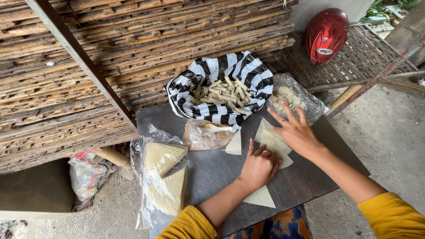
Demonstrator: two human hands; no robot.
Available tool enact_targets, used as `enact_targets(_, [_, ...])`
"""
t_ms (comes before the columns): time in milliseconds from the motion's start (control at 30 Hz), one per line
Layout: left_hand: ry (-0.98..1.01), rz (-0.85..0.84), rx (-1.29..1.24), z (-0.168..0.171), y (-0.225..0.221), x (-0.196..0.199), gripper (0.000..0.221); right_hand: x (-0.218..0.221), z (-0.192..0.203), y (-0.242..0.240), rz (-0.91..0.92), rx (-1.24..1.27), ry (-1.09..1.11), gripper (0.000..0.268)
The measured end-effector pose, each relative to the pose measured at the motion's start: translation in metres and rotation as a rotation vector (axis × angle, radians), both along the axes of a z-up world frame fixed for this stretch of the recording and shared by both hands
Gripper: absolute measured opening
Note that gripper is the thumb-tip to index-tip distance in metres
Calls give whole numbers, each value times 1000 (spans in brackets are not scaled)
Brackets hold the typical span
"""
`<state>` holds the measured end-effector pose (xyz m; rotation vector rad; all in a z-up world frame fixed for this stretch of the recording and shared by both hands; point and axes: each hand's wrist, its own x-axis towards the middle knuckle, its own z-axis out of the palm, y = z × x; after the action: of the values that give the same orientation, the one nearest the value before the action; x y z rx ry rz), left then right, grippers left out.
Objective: The person folds triangular pastry sheets by hand, adds a filling mixture using a spoon, and seals the edges on a metal table.
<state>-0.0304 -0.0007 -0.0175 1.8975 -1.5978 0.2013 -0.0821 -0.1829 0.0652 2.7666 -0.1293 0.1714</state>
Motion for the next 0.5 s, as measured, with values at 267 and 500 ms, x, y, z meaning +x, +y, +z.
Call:
enact_targets(267, [-35, 21, -19, 7, 4, 1, 31, -22, -6, -73, -295, 284, -479, 46])
enact_targets(500, [-60, 11, 8, 13, 6, 1, 30, -6, -35, -87, -380, 111, -242, 60])
